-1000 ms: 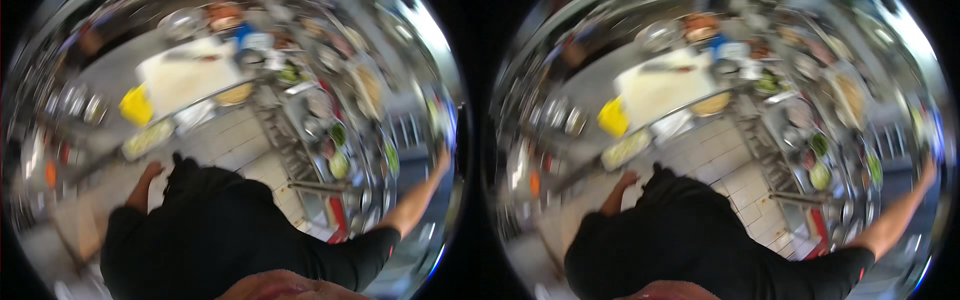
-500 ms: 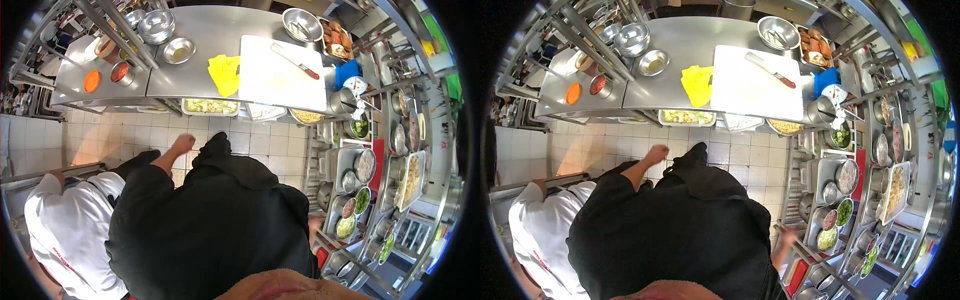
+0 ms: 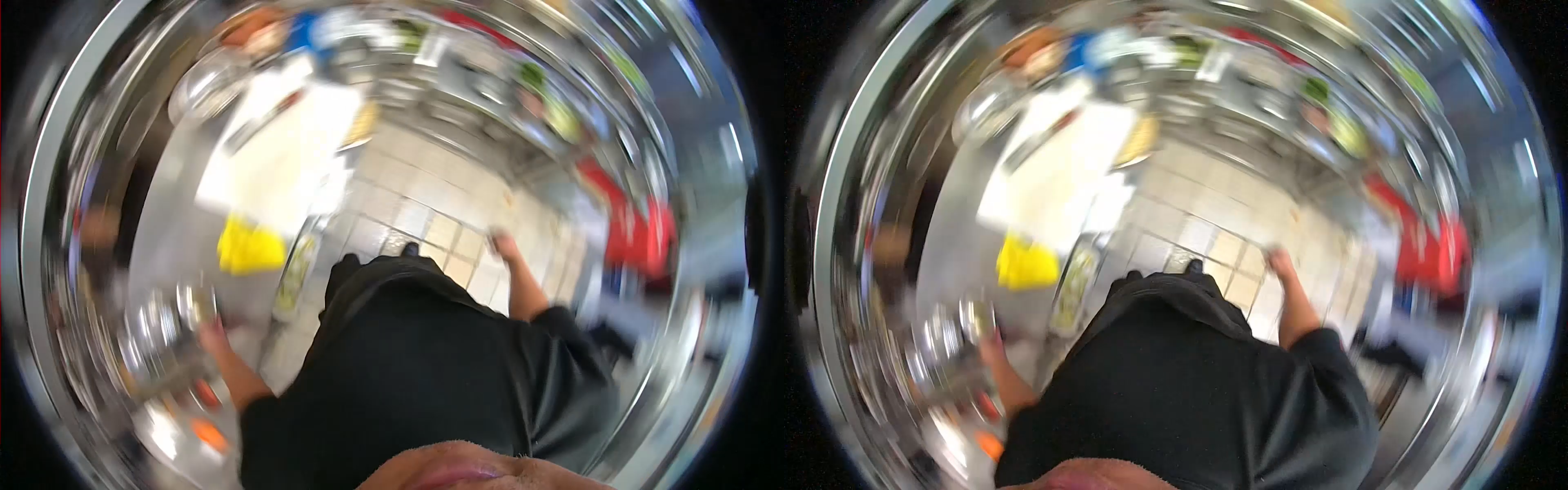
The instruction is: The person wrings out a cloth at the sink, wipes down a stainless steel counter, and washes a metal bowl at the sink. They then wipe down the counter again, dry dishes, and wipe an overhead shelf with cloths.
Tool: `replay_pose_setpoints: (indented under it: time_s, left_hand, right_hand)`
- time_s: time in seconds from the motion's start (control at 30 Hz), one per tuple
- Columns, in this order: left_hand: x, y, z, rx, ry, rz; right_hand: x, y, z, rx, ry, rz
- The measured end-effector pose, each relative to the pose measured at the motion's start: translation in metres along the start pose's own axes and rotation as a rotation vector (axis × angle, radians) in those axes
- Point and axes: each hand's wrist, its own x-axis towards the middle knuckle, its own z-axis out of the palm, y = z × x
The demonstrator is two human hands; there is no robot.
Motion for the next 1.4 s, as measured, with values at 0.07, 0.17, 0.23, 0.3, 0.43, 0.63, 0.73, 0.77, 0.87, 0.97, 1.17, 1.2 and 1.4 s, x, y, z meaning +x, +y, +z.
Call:
replay_pose_setpoints:
  time_s: [0.07,0.17,0.23,0.3,0.43,0.63,0.73,0.77,0.87,0.97,1.17,1.2,1.4]
  left_hand:
    - [0.006,-0.006,0.006,0.21,0.129,0.072]
    - [-0.006,0.045,0.012,0.392,0.16,0.438]
    - [-0.009,0.079,0.042,0.29,0.062,0.458]
    - [-0.013,0.124,0.064,0.192,-0.037,0.44]
    - [-0.026,0.223,0.092,-0.056,-0.205,0.42]
    - [-0.173,0.476,0.048,-0.542,-0.53,0.525]
    - [-0.276,0.579,0.063,-0.84,-0.85,0.662]
    - [-0.314,0.61,0.058,-0.83,-0.992,0.688]
    - [-0.403,0.676,0.092,-0.706,-1.46,0.793]
    - [-0.515,0.717,0.073,-0.507,-1.756,0.937]
    - [-0.674,0.745,0.09,0.094,-2.145,1.251]
    - [-0.697,0.745,0.095,0.211,-2.18,1.212]
    - [-0.829,0.763,0.147,0.66,-2.143,1.6]
  right_hand:
    - [-0.001,-0.039,0.01,0.422,0.347,-0.09]
    - [-0.024,-0.096,0.014,0.292,0.424,-0.203]
    - [-0.036,-0.091,0.033,0.198,0.377,-0.359]
    - [-0.068,-0.09,0.043,0.314,0.195,-0.267]
    - [-0.083,-0.038,0.065,0.604,0.141,-0.195]
    - [-0.132,0.02,0.026,0.838,0.289,-0.277]
    - [-0.166,0.06,-0.003,1.044,0.352,-0.261]
    - [-0.178,0.073,-0.013,1.142,0.372,-0.242]
    - [-0.231,0.113,-0.04,1.48,0.443,-0.208]
    - [-0.268,0.163,-0.043,1.696,0.501,-0.33]
    - [-0.313,0.26,0.002,1.926,0.941,-0.091]
    - [-0.322,0.271,0.013,2.01,1.031,-0.039]
    - [-0.38,0.323,0.08,2.387,1.596,0.28]
